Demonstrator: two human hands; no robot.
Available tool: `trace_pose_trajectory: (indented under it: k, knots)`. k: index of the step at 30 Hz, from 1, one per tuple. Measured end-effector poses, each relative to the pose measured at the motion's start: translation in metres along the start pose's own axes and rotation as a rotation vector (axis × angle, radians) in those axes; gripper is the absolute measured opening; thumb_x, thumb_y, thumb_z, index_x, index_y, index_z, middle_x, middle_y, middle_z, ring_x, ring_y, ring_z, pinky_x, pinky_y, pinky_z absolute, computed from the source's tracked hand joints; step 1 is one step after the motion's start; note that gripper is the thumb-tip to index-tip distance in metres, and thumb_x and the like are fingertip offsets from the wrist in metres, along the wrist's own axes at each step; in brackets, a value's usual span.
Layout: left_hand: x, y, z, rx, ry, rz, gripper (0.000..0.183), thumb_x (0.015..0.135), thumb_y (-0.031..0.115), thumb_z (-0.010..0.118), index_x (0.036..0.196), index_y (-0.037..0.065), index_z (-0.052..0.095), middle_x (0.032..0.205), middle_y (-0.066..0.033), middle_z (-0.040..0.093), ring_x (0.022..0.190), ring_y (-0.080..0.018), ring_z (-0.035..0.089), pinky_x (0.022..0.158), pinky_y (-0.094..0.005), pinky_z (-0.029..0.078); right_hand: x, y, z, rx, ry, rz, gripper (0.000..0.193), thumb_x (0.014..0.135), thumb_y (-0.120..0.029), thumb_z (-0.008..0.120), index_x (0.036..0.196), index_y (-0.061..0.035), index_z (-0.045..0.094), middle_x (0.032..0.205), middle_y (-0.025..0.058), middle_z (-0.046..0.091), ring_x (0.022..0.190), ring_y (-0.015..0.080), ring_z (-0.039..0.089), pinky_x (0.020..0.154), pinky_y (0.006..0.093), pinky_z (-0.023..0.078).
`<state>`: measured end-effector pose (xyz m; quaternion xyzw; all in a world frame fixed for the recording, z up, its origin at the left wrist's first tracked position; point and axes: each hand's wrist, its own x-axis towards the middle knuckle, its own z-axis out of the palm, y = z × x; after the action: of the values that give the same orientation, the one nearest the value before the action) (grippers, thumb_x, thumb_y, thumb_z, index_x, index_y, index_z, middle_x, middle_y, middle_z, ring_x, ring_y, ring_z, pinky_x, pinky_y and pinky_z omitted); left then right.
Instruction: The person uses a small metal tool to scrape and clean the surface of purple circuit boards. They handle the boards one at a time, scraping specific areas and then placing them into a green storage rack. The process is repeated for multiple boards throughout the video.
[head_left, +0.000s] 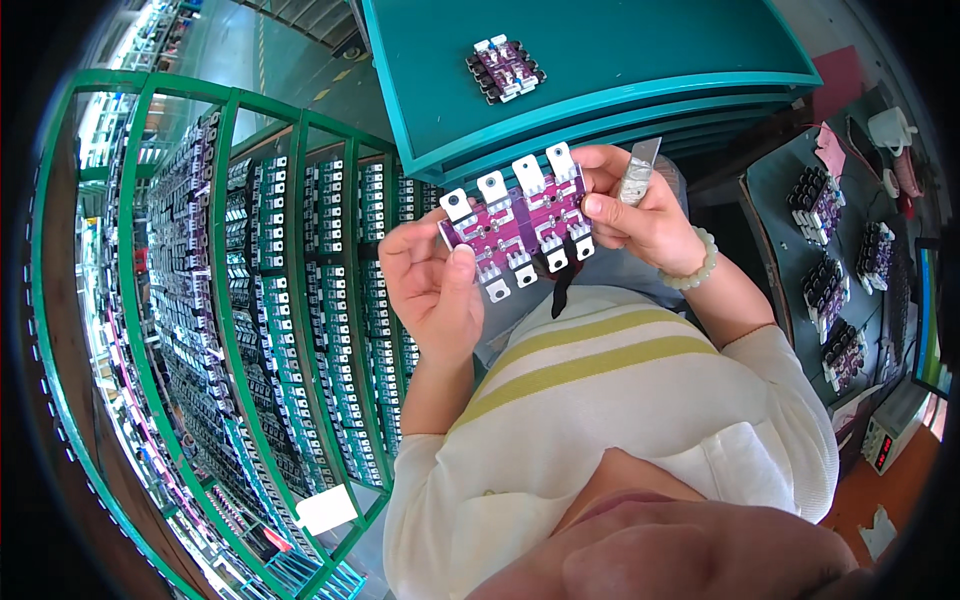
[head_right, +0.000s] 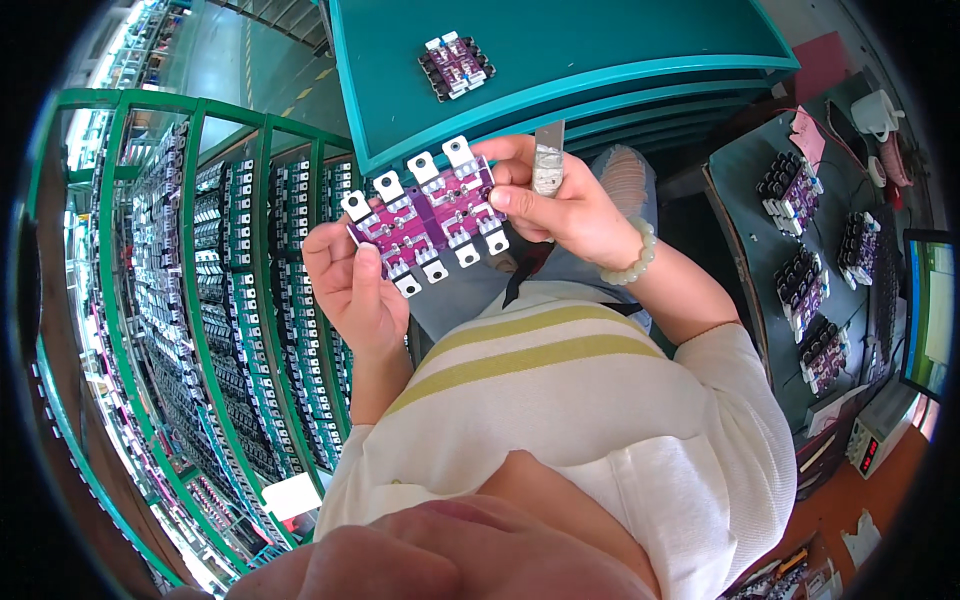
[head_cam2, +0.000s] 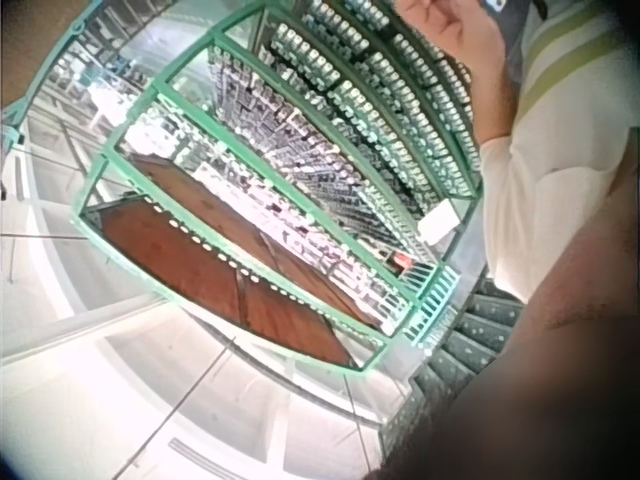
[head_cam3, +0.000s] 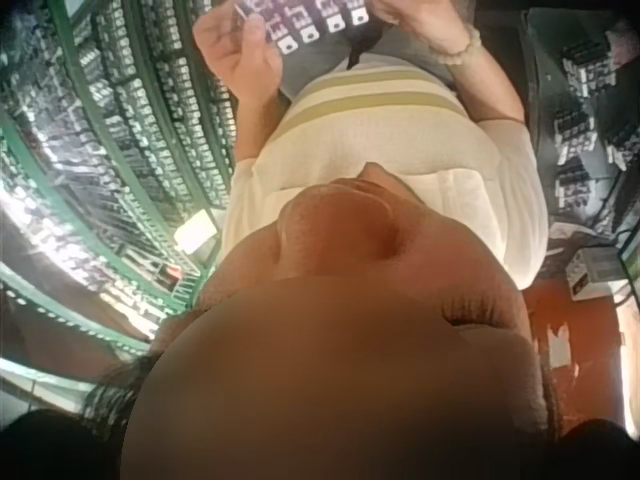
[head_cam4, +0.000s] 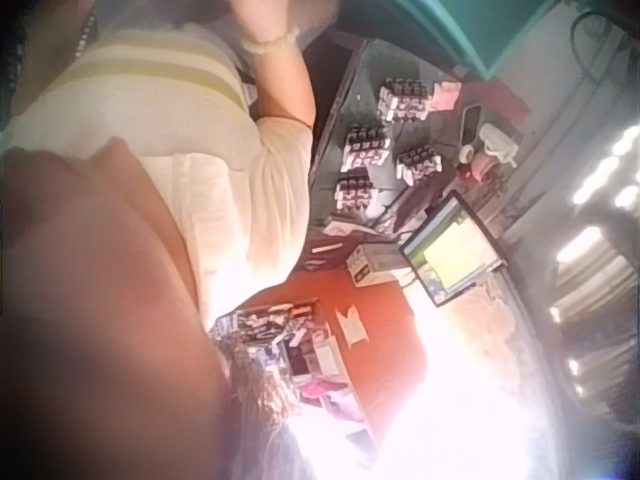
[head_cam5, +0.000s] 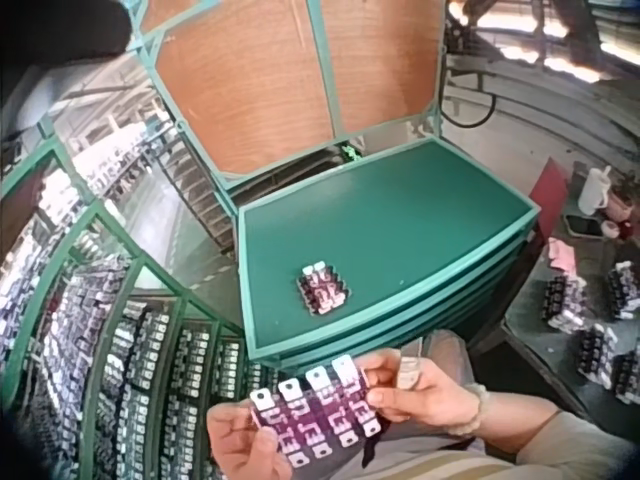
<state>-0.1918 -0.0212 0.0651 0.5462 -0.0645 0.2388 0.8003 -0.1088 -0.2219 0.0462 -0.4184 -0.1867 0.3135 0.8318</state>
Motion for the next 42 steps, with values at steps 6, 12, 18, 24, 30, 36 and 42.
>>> trace_pose_trajectory:
  k: [6, 12, 18, 24, 30, 36, 42]
  knots:
    - [0.001, -0.004, 0.002, -0.059, 0.131, -0.151, 0.033, 0.093, 0.001, 0.044, 0.126, 0.001, 0.039, 0.112, -0.0148, 0.058, 0.104, -0.0188, 0.058, 0.085, -0.0324, 0.051, 0.000, 0.007, 0.005, -0.012, 0.057, -0.077, 0.036, 0.091, -0.004, 0.056, 0.125, -0.0028, 0.044, 0.090, 0.0030, 0.061, 0.053, 0.0004, 0.036, 0.043, 0.0177, 0.026]
    - [-0.007, -0.011, 0.008, -0.159, 0.157, -0.287, 0.032, 0.094, 0.006, 0.045, 0.126, 0.005, 0.040, 0.108, -0.0082, 0.059, 0.091, -0.0152, 0.060, 0.069, -0.0299, 0.052, 0.001, 0.013, 0.010, 0.001, 0.090, -0.022, 0.036, 0.090, -0.004, 0.058, 0.123, -0.0029, 0.044, 0.088, 0.0026, 0.061, 0.053, 0.0005, 0.037, 0.043, 0.0179, 0.027]
    - [-0.008, -0.009, 0.011, -0.045, 0.160, -0.307, 0.030, 0.091, 0.001, 0.051, 0.120, 0.002, 0.045, 0.103, -0.0078, 0.061, 0.085, -0.0133, 0.062, 0.065, -0.0273, 0.052, 0.010, 0.010, -0.001, -0.412, 0.100, -0.132, 0.036, 0.087, -0.008, 0.062, 0.120, -0.0017, 0.050, 0.096, 0.0025, 0.060, 0.068, 0.0043, 0.043, 0.063, 0.0199, 0.037]
    - [-0.013, -0.007, 0.021, 0.075, 0.148, -0.298, 0.029, 0.089, -0.002, 0.053, 0.118, -0.002, 0.049, 0.101, -0.0093, 0.063, 0.084, -0.0123, 0.062, 0.065, -0.0249, 0.053, 0.031, 0.001, 0.010, -0.375, 0.131, -0.133, 0.018, 0.087, -0.014, 0.065, 0.099, -0.0007, 0.064, 0.076, -0.0023, 0.062, 0.069, 0.0023, 0.052, 0.064, 0.0193, 0.043]
    - [-0.012, -0.008, 0.018, 0.078, 0.200, -0.346, 0.030, 0.088, -0.002, 0.056, 0.117, -0.003, 0.048, 0.102, -0.0102, 0.062, 0.083, -0.0113, 0.062, 0.067, -0.0240, 0.053, 0.031, 0.016, 0.015, -0.347, 0.111, -0.205, 0.008, 0.086, -0.008, 0.065, 0.089, -0.0012, 0.062, 0.082, 0.0005, 0.062, 0.073, 0.0046, 0.053, 0.064, 0.0213, 0.043]
    - [-0.008, -0.009, 0.017, 0.051, 0.203, -0.398, 0.028, 0.088, -0.002, 0.057, 0.115, -0.003, 0.048, 0.099, -0.0109, 0.063, 0.081, -0.0114, 0.063, 0.063, -0.0243, 0.054, 0.033, 0.028, 0.012, -0.443, 0.154, -0.433, 0.007, 0.084, -0.007, 0.067, 0.087, -0.0027, 0.063, 0.080, 0.0002, 0.062, 0.070, 0.0048, 0.055, 0.062, 0.0217, 0.044]
    - [-0.004, -0.008, 0.017, 0.037, 0.202, -0.424, 0.026, 0.088, -0.002, 0.056, 0.113, -0.003, 0.048, 0.098, -0.0113, 0.063, 0.081, -0.0121, 0.064, 0.064, -0.0258, 0.055, 0.037, 0.027, 0.006, -0.619, 0.149, -0.526, 0.007, 0.081, -0.005, 0.068, 0.086, -0.0023, 0.064, 0.079, 0.0015, 0.061, 0.069, 0.0061, 0.055, 0.062, 0.0225, 0.044]
